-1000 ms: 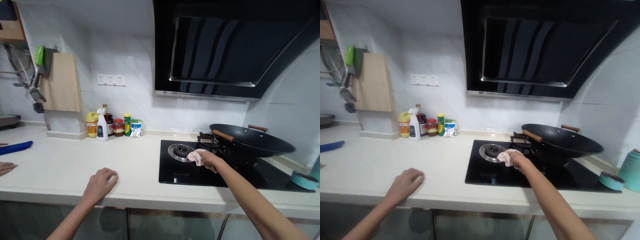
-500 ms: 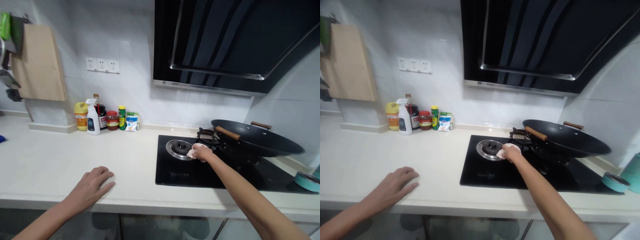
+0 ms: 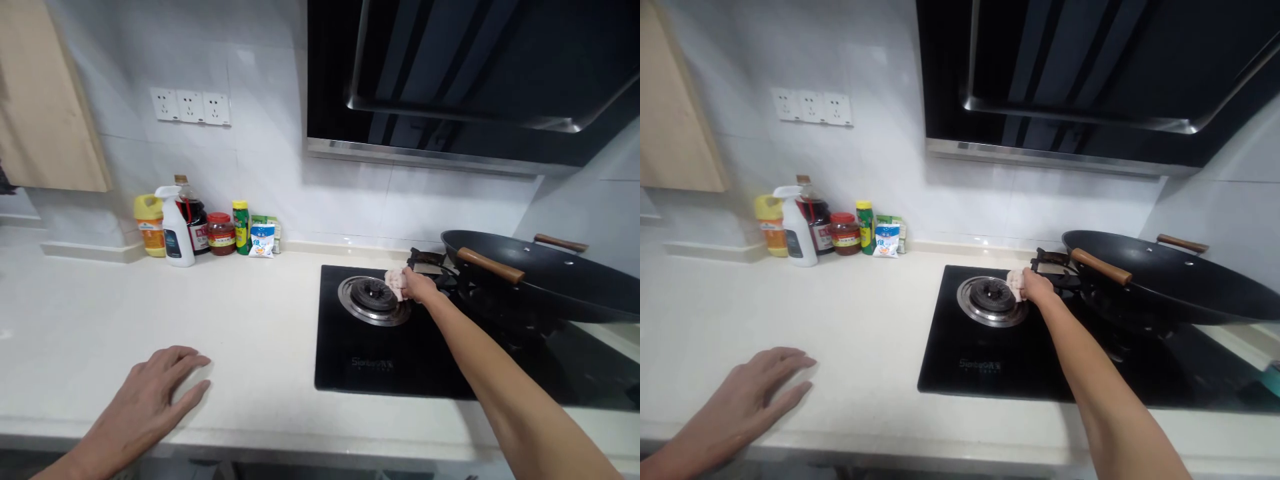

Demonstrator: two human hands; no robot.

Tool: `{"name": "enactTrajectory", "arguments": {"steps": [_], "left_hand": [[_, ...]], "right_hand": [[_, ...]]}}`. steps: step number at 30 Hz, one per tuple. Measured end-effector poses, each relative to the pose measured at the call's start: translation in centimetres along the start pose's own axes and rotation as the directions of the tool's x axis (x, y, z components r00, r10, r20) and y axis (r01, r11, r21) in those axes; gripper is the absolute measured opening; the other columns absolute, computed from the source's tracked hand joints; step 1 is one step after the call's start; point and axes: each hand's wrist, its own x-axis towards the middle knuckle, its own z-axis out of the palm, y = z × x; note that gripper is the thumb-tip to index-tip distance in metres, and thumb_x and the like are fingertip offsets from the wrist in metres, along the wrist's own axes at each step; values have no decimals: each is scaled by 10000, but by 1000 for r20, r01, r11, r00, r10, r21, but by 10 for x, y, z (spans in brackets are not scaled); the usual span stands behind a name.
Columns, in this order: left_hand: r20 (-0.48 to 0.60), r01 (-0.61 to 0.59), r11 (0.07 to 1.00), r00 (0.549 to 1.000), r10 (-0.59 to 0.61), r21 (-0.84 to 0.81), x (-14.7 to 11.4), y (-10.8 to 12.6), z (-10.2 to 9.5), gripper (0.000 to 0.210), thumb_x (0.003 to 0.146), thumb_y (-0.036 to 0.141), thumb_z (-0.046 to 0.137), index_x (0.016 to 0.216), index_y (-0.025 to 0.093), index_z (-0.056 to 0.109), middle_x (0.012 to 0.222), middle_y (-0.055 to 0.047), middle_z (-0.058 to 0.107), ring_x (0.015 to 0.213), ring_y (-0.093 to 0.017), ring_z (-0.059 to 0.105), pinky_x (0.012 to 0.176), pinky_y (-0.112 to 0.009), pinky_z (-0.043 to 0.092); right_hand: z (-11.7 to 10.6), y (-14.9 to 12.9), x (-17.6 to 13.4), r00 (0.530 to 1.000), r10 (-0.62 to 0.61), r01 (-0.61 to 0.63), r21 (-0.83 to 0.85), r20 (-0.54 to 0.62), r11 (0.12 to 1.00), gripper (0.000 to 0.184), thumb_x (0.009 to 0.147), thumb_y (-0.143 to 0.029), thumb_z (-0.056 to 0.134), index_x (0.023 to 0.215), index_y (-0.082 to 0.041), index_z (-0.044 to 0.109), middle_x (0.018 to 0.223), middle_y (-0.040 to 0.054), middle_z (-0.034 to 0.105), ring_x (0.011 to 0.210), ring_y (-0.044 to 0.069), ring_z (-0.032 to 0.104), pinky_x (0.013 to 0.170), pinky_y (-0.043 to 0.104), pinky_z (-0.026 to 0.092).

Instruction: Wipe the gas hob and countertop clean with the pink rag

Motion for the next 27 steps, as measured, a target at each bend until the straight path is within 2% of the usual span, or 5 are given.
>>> {"name": "enactTrajectory", "arguments": {"steps": [10, 16, 19, 22, 27], "left_hand": [[-17, -6, 1000, 1000, 7, 27, -4, 6, -5, 395, 911, 631, 583, 1153, 365, 748, 1220, -43, 719, 1124, -290, 664, 920, -410, 524], [-25, -7, 1000, 1000, 7, 6, -6, 8, -4, 380, 922, 604, 578, 1169, 365, 740, 1229, -47, 710, 1135, -293, 654, 939, -421, 513], [-16, 5, 1000, 1000, -6, -11, -6, 8, -4, 381, 935, 588, 559, 1173, 351, 739, 1232, -55, 705, 1135, -293, 648, 949, -426, 506], [7, 24, 999, 1000, -23, -42, -6, 10, -7, 391, 944, 570, 529, 1158, 325, 746, 1236, -72, 707, 1141, -296, 643, 976, -437, 505], [16, 34, 997, 999, -33, -71, -5, 16, -15, 402, 939, 538, 508, 1141, 290, 751, 1219, -79, 723, 1162, -296, 641, 1009, -441, 504]], "right_hand": [[-3, -48, 48, 987, -157, 156, 27, 18, 987, 489, 892, -172, 579, 1377, -228, 581, 1301, 161, 716, 1179, 296, 671, 896, 350, 451], [-9, -98, 62, 960, -273, 264, 135, 56, 955, 486, 919, -310, 545, 1390, -222, 628, 1378, 117, 699, 1194, 272, 666, 930, 324, 469], [-10, -134, 59, 948, -315, 301, 180, 51, 936, 455, 954, -464, 485, 1301, -237, 673, 1330, 92, 724, 1137, 278, 687, 890, 332, 485], [-10, -166, 47, 941, -334, 320, 185, 51, 929, 553, 931, -666, 478, 1167, -221, 707, 1214, 115, 758, 1073, 308, 701, 861, 360, 490], [-9, -189, 17, 925, -379, 371, 169, 16, 913, 677, 850, -800, 560, 1111, -187, 680, 1225, 166, 730, 1139, 334, 671, 880, 364, 474]]}}
